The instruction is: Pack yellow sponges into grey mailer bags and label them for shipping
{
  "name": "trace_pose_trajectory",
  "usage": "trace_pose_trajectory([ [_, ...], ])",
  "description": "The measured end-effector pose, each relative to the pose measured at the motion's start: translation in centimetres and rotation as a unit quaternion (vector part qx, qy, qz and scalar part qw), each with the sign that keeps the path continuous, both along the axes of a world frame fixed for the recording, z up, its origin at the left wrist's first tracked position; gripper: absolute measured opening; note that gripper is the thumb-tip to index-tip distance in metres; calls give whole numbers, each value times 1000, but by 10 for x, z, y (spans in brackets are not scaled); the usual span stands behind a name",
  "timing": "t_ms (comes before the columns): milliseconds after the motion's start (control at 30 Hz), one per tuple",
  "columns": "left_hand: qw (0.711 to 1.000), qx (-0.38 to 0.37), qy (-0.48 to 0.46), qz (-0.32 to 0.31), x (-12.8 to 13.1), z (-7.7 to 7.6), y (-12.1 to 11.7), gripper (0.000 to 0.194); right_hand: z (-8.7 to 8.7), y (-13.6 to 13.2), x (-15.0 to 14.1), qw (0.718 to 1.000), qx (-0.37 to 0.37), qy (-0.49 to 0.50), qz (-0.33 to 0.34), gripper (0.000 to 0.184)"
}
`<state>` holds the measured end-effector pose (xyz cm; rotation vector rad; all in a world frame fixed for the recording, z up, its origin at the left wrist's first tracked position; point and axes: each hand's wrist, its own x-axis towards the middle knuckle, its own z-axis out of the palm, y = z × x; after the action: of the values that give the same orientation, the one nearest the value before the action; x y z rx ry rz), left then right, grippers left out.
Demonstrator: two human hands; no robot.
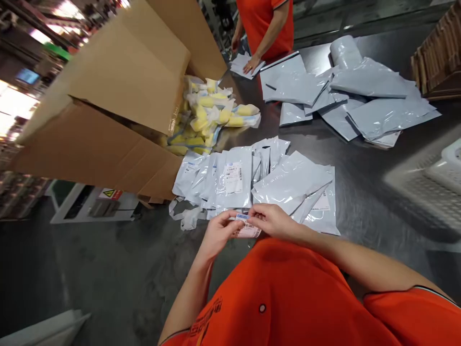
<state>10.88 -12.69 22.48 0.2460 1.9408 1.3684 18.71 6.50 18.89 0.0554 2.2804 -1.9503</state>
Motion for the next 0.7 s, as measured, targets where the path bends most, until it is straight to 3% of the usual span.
trace_pose_trajectory([
  [33,1000,-5,17,4,0,-2,7,29,0,0,2,999,47,22,-8,22],
  [133,998,-24,50,-8,-3,-15,19,33,-2,4,7,988,140,58,-16,23],
  [300,997,-12,44,-62,-9,-24,23,28,-4,14,5,995,95,-1,-14,23],
  [400,994,-2,54,-97,-6,-21,26,27,-7,12,2,992,125,9,1,26],
  [533,991,-35,105,-80,1,-18,30,24,-15,9,1,973,226,38,-14,27],
  [700,994,-32,94,-35,1,-20,34,19,-16,16,5,978,195,66,14,26],
])
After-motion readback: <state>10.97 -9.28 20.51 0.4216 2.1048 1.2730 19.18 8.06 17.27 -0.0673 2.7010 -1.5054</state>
